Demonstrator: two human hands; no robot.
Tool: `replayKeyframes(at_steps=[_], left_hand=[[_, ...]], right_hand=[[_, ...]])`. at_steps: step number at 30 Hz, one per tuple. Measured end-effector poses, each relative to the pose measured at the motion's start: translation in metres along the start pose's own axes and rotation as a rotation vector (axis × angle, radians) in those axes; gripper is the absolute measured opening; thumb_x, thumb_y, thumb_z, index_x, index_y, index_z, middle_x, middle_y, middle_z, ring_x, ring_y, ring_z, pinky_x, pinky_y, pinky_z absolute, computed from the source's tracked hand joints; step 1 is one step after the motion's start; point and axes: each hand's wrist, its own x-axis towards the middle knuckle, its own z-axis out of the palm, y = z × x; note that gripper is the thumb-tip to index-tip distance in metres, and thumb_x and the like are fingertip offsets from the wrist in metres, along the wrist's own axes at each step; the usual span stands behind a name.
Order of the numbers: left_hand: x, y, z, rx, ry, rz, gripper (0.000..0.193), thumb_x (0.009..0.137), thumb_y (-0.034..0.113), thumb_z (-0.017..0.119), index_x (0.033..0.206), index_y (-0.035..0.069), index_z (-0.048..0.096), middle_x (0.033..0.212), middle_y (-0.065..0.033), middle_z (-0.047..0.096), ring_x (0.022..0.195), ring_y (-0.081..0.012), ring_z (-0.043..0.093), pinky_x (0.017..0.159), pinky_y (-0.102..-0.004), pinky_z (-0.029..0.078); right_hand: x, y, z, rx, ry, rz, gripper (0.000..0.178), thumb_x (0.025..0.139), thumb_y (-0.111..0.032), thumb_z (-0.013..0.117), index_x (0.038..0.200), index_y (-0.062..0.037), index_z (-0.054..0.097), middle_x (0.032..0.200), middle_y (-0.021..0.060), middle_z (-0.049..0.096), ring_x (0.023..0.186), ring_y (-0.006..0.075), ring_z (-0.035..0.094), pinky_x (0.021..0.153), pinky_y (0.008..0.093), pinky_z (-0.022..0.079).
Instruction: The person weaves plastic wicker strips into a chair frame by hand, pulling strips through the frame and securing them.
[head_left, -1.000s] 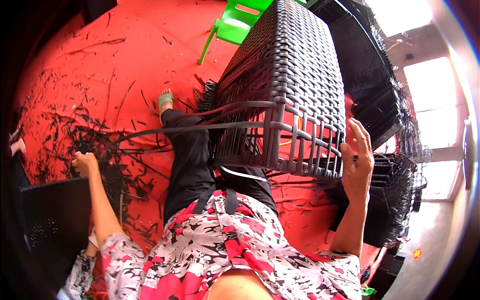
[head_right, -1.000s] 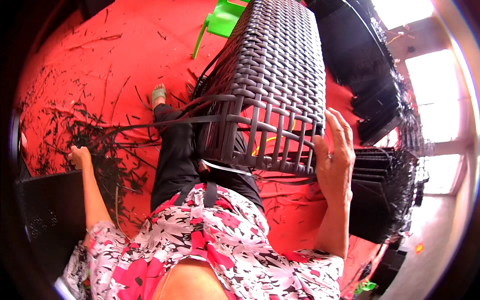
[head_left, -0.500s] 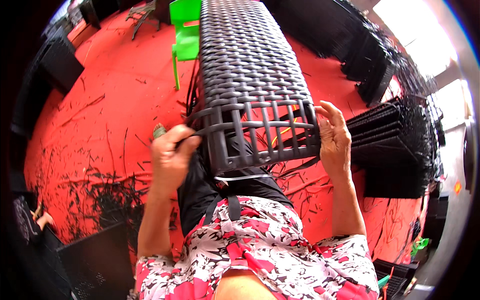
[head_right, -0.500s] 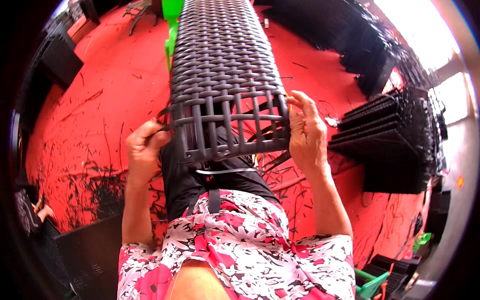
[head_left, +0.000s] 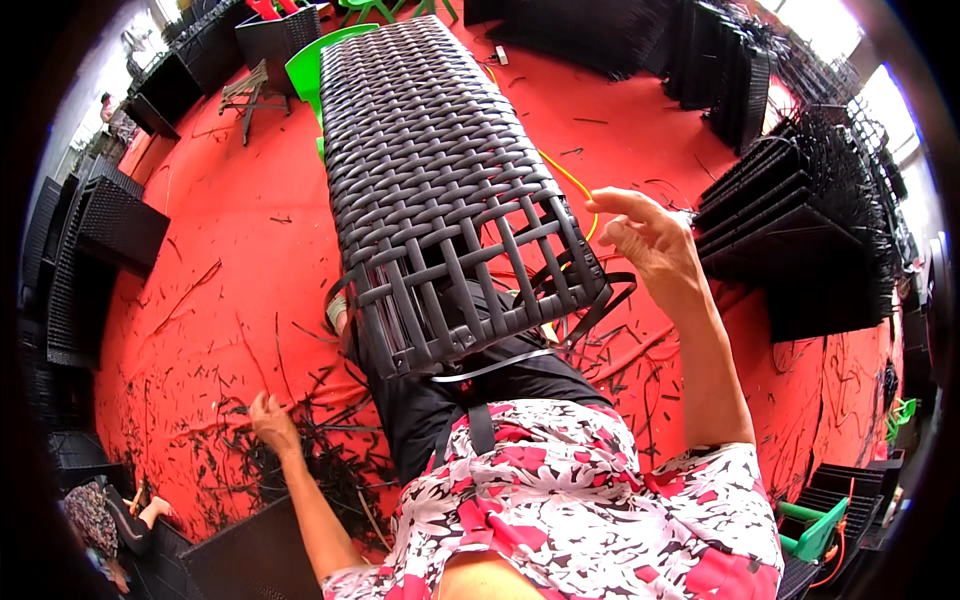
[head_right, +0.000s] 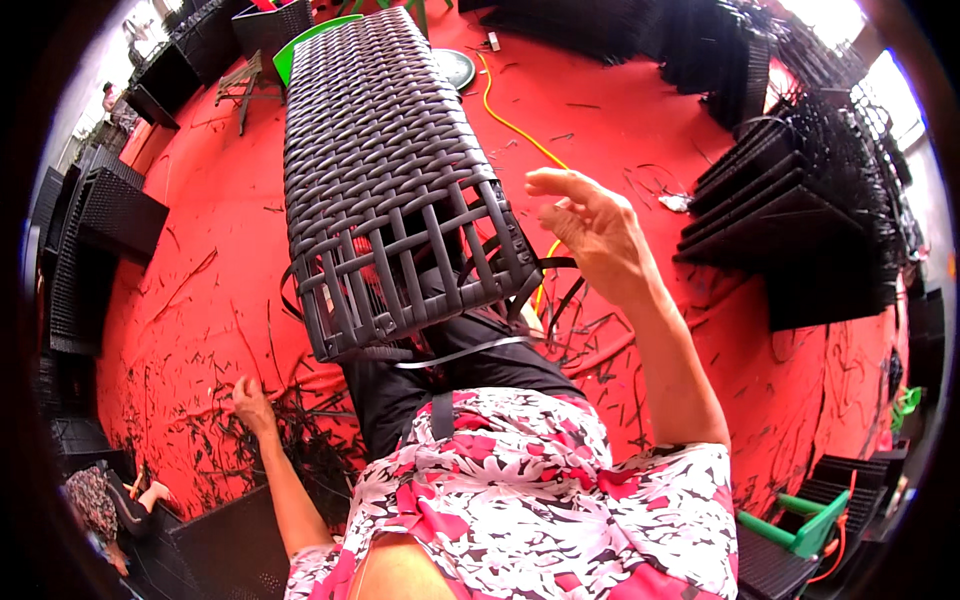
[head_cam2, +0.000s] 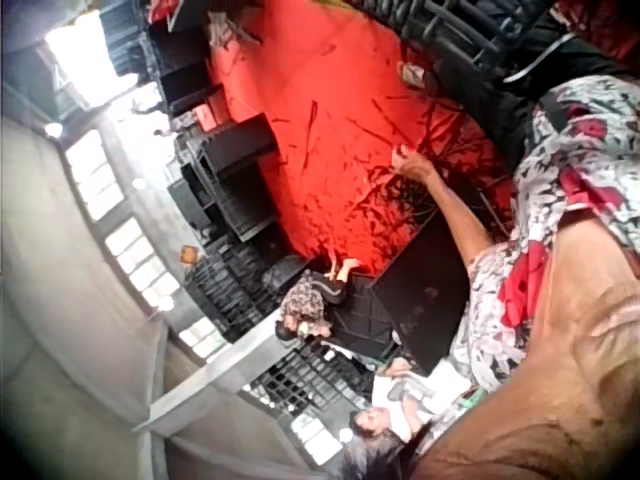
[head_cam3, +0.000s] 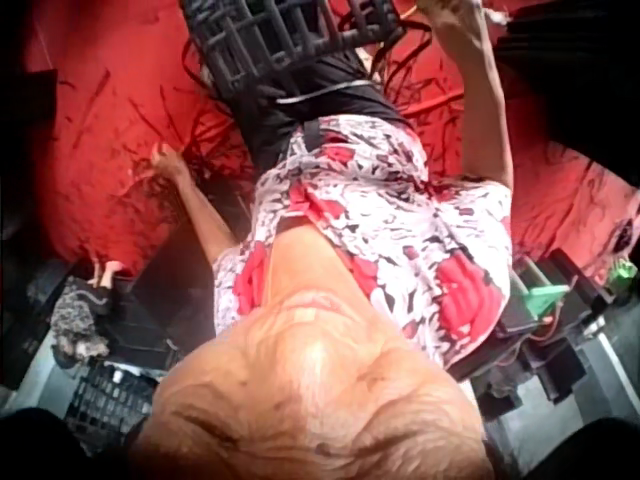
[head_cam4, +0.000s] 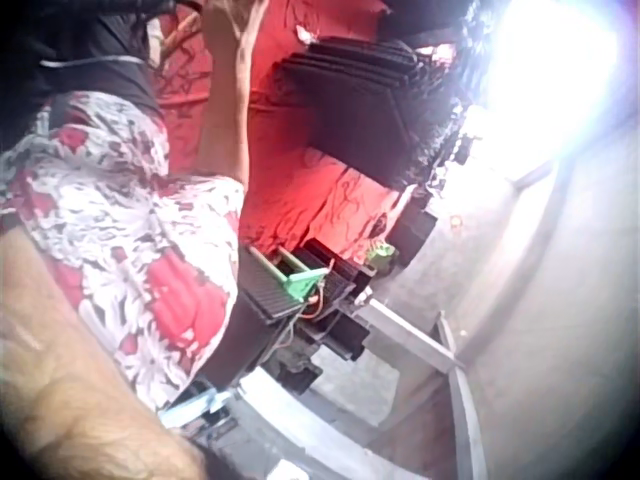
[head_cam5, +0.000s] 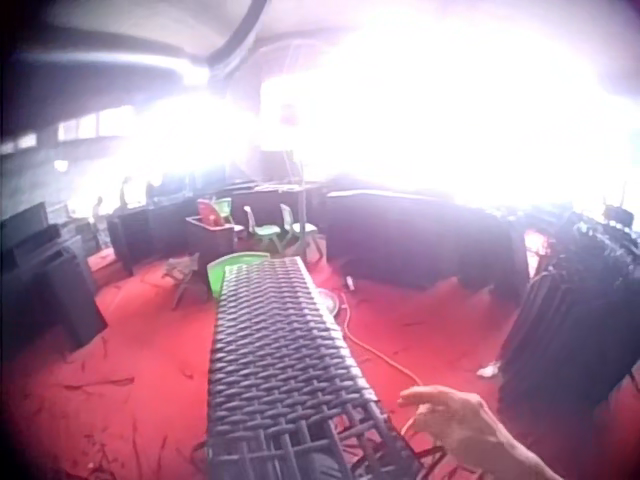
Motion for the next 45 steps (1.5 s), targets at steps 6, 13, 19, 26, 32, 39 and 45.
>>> replayKeyframes(at_steps=[6,13,19,26,32,39,45], left_hand=[[-0.012,0.236,-0.054,-0.876,-0.216,0.307,0.021,0.095,0.015,0.054,0.105,-0.002,0.062,0.109,-0.0110,0.061,0.097,-0.0188,0.059,0.084,-0.0305,0.047],[-0.008,0.286,-0.054,-1.048,-0.252,0.315,0.018,0.093,0.012,0.057,0.101,-0.002,0.063,0.109,-0.0116,0.059,0.099,-0.0199,0.057,0.082,-0.0307,0.047],[-0.007,0.285,-0.068,-0.781,-0.110,0.425,0.014,0.090,0.015,0.062,0.094,0.001,0.064,0.097,-0.0085,0.055,0.084,-0.0177,0.053,0.073,-0.0286,0.045],[-0.016,0.291,-0.083,-0.855,-0.224,0.338,0.019,0.093,0.014,0.057,0.097,-0.004,0.061,0.094,-0.0069,0.057,0.081,-0.0136,0.052,0.073,-0.0254,0.043],[-0.003,0.291,-0.094,-0.851,-0.388,0.323,0.018,0.093,0.015,0.057,0.095,-0.003,0.059,0.092,-0.0049,0.059,0.085,-0.0103,0.055,0.075,-0.0236,0.045],[0.019,0.274,-0.090,-1.180,-0.674,0.205,0.015,0.087,0.014,0.066,0.086,0.002,0.057,0.078,0.0037,0.051,0.071,-0.0053,0.045,0.064,-0.0191,0.037],[0.013,0.279,-0.080,-1.264,-0.601,0.053,0.016,0.086,0.016,0.068,0.087,0.003,0.058,0.077,0.0043,0.052,0.069,-0.0045,0.045,0.064,-0.0176,0.036]], right_hand=[[0.023,0.034,-0.010,0.695,-0.409,0.280,0.042,0.087,-0.018,0.064,0.121,0.0041,0.053,0.100,0.0088,0.065,0.092,0.0133,0.063,0.079,0.0291,0.053],[0.025,0.053,0.030,1.242,-0.405,0.315,0.033,0.091,-0.022,0.059,0.112,0.0034,0.057,0.100,0.0138,0.067,0.086,0.0213,0.068,0.076,0.0353,0.057],[0.022,0.041,0.048,1.373,-0.406,0.448,0.043,0.094,-0.034,0.052,0.110,0.0054,0.058,0.096,0.0193,0.066,0.081,0.0242,0.068,0.071,0.0374,0.059],[0.024,0.042,0.044,1.473,-0.504,0.439,0.038,0.094,-0.030,0.052,0.107,0.0050,0.059,0.092,0.0168,0.068,0.078,0.0238,0.069,0.068,0.0382,0.059],[0.035,0.003,0.017,0.704,-0.448,0.548,0.039,0.094,-0.033,0.054,0.093,0.0036,0.066,0.079,0.0116,0.068,0.065,0.0171,0.066,0.057,0.0280,0.053],[0.053,-0.015,0.010,0.147,-0.538,0.378,0.040,0.092,-0.038,0.057,0.083,-0.0006,0.069,0.067,0.0033,0.065,0.054,0.0068,0.056,0.050,0.0223,0.044],[0.046,0.001,0.002,0.315,-0.555,0.284,0.032,0.086,-0.031,0.065,0.078,-0.0005,0.067,0.064,0.0005,0.062,0.057,0.0055,0.056,0.052,0.0210,0.045]])
